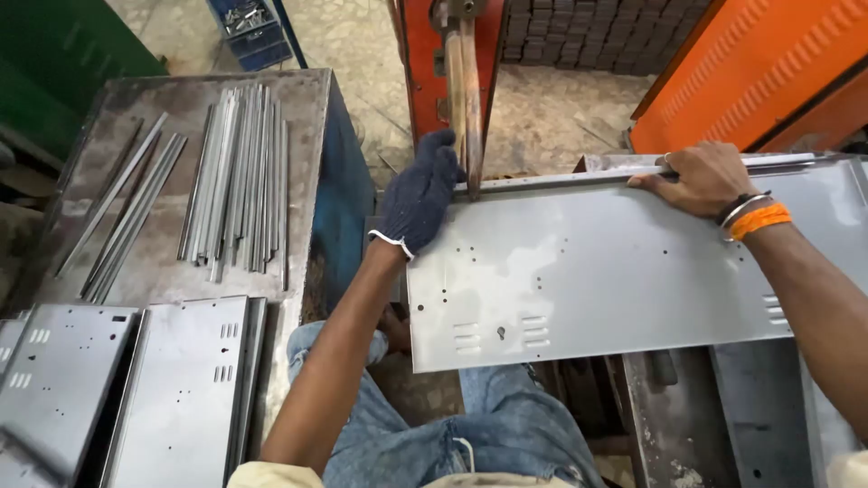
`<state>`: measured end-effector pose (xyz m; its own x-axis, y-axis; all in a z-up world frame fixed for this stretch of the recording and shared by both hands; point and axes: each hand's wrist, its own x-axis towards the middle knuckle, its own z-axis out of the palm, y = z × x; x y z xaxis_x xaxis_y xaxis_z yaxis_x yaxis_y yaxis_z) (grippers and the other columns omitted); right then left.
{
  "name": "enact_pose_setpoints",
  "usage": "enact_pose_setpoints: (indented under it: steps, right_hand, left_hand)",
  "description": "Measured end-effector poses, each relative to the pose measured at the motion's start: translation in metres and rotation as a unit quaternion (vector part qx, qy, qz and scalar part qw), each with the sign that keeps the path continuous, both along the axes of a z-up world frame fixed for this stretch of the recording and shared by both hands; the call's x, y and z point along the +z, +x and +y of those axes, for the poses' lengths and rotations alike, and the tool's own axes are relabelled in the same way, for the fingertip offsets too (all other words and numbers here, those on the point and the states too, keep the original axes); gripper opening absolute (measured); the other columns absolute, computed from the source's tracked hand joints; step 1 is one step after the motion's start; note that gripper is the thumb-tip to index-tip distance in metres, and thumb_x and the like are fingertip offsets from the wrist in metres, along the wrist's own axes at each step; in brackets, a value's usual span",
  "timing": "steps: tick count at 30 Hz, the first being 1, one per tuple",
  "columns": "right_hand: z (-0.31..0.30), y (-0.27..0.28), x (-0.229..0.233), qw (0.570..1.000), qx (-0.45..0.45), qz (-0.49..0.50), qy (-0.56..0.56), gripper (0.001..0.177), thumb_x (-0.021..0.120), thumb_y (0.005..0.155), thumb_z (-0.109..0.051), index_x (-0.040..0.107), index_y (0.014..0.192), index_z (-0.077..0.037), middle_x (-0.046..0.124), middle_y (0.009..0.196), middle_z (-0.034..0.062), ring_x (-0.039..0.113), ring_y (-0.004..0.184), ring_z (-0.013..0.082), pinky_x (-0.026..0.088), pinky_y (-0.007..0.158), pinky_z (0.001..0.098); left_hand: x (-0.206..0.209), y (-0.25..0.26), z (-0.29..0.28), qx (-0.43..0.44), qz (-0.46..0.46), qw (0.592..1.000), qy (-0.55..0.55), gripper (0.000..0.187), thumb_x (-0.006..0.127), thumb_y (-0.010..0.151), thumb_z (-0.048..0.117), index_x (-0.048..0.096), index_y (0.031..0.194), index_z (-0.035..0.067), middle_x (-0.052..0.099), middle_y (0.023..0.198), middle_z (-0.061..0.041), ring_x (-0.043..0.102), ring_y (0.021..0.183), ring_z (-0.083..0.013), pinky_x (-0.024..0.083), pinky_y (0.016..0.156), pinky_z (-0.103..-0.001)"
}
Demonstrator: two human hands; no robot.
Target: Using a spot welding machine to attach metal strips to panels.
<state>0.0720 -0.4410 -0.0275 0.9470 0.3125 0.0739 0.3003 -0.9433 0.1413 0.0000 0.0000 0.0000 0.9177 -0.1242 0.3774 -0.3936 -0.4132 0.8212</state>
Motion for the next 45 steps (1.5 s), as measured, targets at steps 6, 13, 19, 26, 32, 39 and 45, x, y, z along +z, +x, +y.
enact_pose_setpoints:
  steps: [6, 13, 19, 26, 32, 39, 45]
  right_hand:
    - [-0.022, 0.009, -0.008, 1.0, -0.016, -0.003, -0.026, 0.08, 0.052, 0.09, -0.08, 0.065, 0.064, -0.006, 0.057, 0.05, 0.0112, 0.053, 0.043, 0.0282, 0.039, 0.052, 0.0441]
    - [-0.008, 0.0, -0.004, 0.999, 0.01, -0.047, 0.003, 0.082, 0.051, 0.089, -0.08, 0.067, 0.06, -0.005, 0.051, 0.049, 0.0091, 0.05, 0.045, 0.0263, 0.036, 0.05, 0.0432]
    - [0.097, -0.005, 0.007, 0.999, 0.032, 0.005, 0.027, 0.08, 0.05, 0.091, -0.081, 0.07, 0.063, -0.009, 0.052, 0.048, 0.0075, 0.05, 0.045, 0.0258, 0.035, 0.049, 0.0432]
    - [0.142, -0.019, 0.022, 0.963, 0.203, -0.032, 0.175, 0.041, 0.058, 0.102, -0.046, 0.068, 0.103, -0.006, 0.068, 0.076, 0.017, 0.066, 0.073, 0.0384, 0.048, 0.064, 0.0496]
    - [0.152, -0.027, 0.013, 0.963, 0.188, -0.049, 0.187, 0.036, 0.062, 0.101, -0.04, 0.069, 0.087, -0.007, 0.069, 0.075, 0.0157, 0.066, 0.073, 0.037, 0.047, 0.068, 0.05]
    - [0.173, -0.029, 0.018, 0.967, 0.167, -0.032, 0.188, 0.045, 0.064, 0.102, -0.041, 0.065, 0.076, -0.004, 0.067, 0.069, 0.0148, 0.064, 0.065, 0.0333, 0.045, 0.066, 0.0481]
    - [0.185, -0.031, 0.02, 0.96, 0.188, -0.038, 0.205, 0.038, 0.065, 0.099, -0.036, 0.07, 0.078, -0.005, 0.066, 0.064, 0.0153, 0.063, 0.061, 0.0333, 0.043, 0.062, 0.0489]
  left_hand:
    - [-0.07, 0.036, -0.005, 0.017, -0.187, 0.982, 0.018, 0.046, 0.034, 0.123, 0.04, 0.055, 0.142, 0.003, 0.067, 0.128, -0.025, 0.065, 0.117, -0.0416, 0.051, 0.098, -0.046]
    - [0.002, 0.0, 0.003, -0.005, 0.001, 0.999, -0.047, 0.04, 0.042, 0.111, 0.04, 0.059, 0.125, 0.008, 0.073, 0.098, -0.013, 0.074, 0.094, -0.0281, 0.056, 0.087, -0.04]
    - [0.015, -0.012, 0.085, 0.005, -0.022, 0.966, 0.258, 0.043, 0.069, 0.091, 0.047, 0.072, 0.114, 0.011, 0.075, 0.098, -0.018, 0.071, 0.089, -0.039, 0.054, 0.077, -0.047]
    - [0.018, -0.029, 0.202, 0.044, 0.048, 0.945, 0.321, 0.044, 0.069, 0.093, 0.046, 0.074, 0.115, 0.009, 0.076, 0.1, -0.02, 0.073, 0.091, -0.0378, 0.055, 0.081, -0.046]
    - [0.036, -0.047, 0.221, 0.098, 0.143, 0.925, 0.339, 0.046, 0.071, 0.09, 0.049, 0.076, 0.114, 0.009, 0.077, 0.094, -0.017, 0.073, 0.089, -0.0359, 0.055, 0.081, -0.047]
    - [0.028, -0.029, 0.107, -0.011, -0.21, 0.929, 0.303, 0.032, 0.081, 0.085, 0.033, 0.076, 0.107, 0.009, 0.074, 0.09, -0.013, 0.07, 0.085, -0.0344, 0.053, 0.079, -0.048]
    - [-0.005, 0.008, 0.033, -0.021, -0.133, 0.944, 0.3, 0.021, 0.068, 0.097, 0.031, 0.073, 0.107, 0.013, 0.073, 0.088, -0.018, 0.069, 0.079, -0.0406, 0.052, 0.07, -0.053]
